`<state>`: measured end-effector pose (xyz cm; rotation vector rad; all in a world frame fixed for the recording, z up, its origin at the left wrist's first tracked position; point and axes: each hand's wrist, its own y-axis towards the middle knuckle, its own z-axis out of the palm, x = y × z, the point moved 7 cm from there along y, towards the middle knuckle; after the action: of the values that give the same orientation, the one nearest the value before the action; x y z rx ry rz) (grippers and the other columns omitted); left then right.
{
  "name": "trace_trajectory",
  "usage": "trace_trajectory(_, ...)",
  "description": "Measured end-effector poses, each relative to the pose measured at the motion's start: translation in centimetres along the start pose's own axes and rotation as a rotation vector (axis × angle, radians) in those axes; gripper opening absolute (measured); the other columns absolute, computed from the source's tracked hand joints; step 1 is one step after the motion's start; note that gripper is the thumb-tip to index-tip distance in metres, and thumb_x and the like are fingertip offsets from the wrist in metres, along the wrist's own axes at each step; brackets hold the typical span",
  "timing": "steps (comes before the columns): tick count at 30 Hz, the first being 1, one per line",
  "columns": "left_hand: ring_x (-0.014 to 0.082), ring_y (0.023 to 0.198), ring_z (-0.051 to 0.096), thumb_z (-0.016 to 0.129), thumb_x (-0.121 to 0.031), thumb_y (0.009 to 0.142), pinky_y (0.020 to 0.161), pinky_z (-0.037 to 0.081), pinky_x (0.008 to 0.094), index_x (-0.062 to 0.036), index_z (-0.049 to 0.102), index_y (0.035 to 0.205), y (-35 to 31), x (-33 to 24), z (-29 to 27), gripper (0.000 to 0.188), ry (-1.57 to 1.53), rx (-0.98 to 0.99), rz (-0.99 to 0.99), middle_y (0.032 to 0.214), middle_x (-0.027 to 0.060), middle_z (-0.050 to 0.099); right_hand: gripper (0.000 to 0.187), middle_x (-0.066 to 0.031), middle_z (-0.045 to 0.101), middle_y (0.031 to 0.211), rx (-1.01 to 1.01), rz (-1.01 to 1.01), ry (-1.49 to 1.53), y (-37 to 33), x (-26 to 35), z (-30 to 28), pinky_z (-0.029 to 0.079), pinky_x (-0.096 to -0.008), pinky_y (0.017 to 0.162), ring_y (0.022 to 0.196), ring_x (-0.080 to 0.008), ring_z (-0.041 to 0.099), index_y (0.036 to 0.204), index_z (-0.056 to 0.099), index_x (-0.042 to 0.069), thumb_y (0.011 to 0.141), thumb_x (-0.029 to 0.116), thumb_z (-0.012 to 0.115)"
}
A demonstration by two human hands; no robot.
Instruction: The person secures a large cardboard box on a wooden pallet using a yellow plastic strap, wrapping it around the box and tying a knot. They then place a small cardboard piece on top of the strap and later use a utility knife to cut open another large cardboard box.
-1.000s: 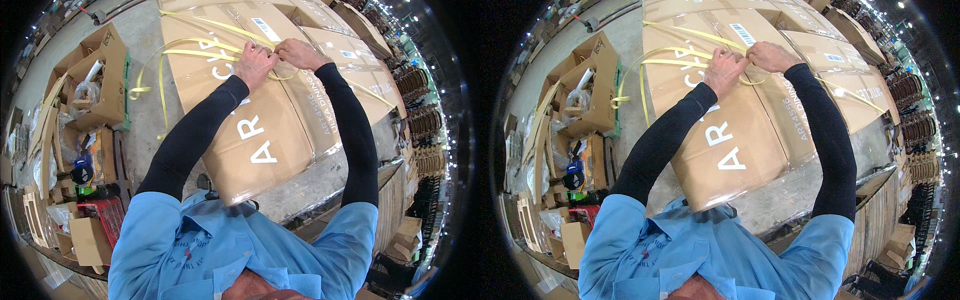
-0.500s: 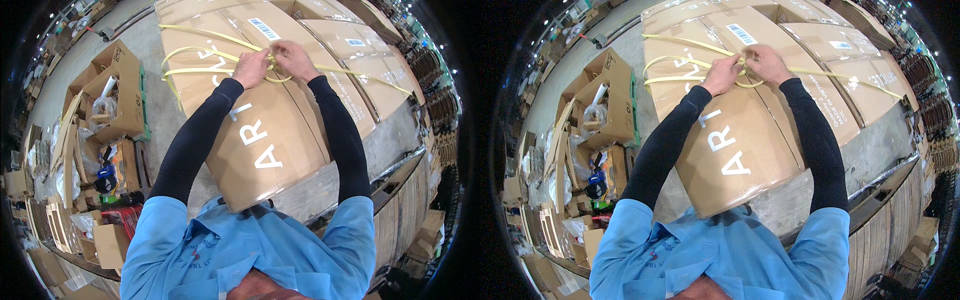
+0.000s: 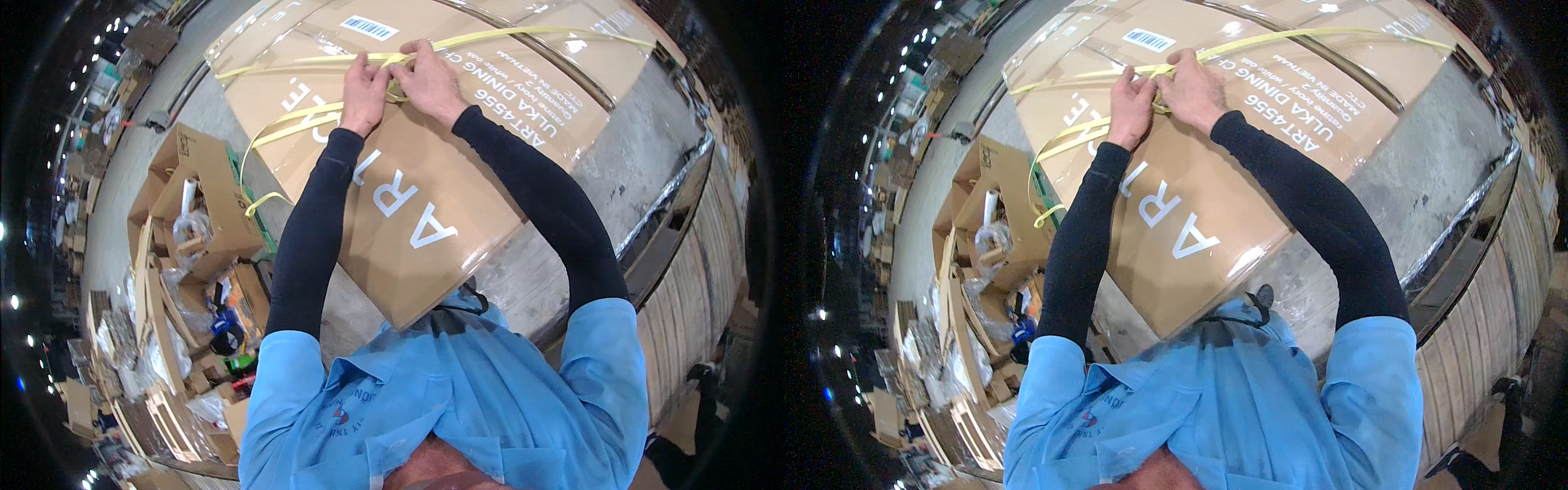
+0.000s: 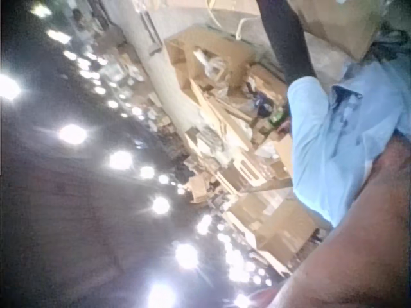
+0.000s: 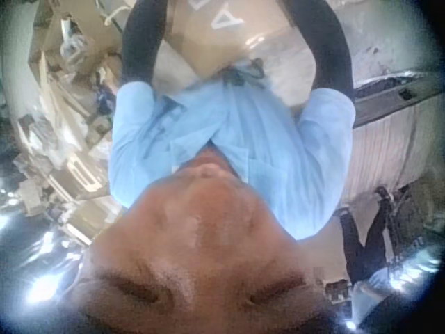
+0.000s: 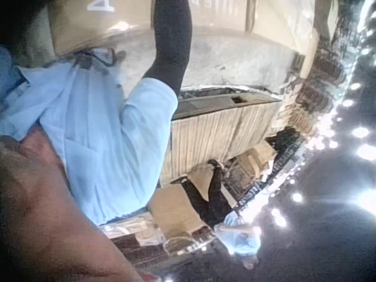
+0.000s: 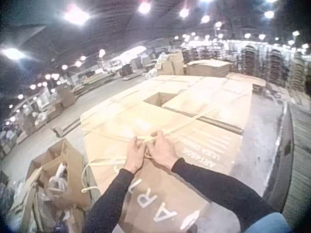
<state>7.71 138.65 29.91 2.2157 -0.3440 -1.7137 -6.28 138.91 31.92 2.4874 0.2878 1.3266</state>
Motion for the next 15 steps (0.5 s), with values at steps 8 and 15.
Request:
trace_trajectory(8, 0.0415, 0.072, 0.060, 0.056, -0.006, 0.088, 0.061, 0.042, 0.0515, 0.0006, 0.046, 0.090, -0.7, -7.5, 1.0, 0.012, 0.767, -0.191, 0.431, 0.075, 0.0218, 0.061, 0.040, -0.0084, 0.065, 0.081, -0.077, 0.003, 0.280, -0.3, 0.8, -3.2, 0.049, -0.0311, 0.070, 0.074, -0.0178, 0.062, 0.108, 0.054, -0.001, 0.079, 0.022, 0.070)
trace_trajectory(15, 0.0202, 0.065, 0.063, 0.062, -0.009, 0.089, 0.054, 0.045, 0.0340, -0.0018, 0.044, 0.086, 0.1, -7.5, -0.2, 0.019, 0.075, -0.219, 0.134, 0.070, 0.0099, 0.061, 0.035, -0.0099, 0.064, 0.079, -0.088, -0.215, 0.446, -1.8, 2.7, -3.9, 0.050, -0.0285, 0.062, 0.069, -0.0152, 0.062, 0.103, 0.053, -0.001, 0.079, 0.017, 0.071)
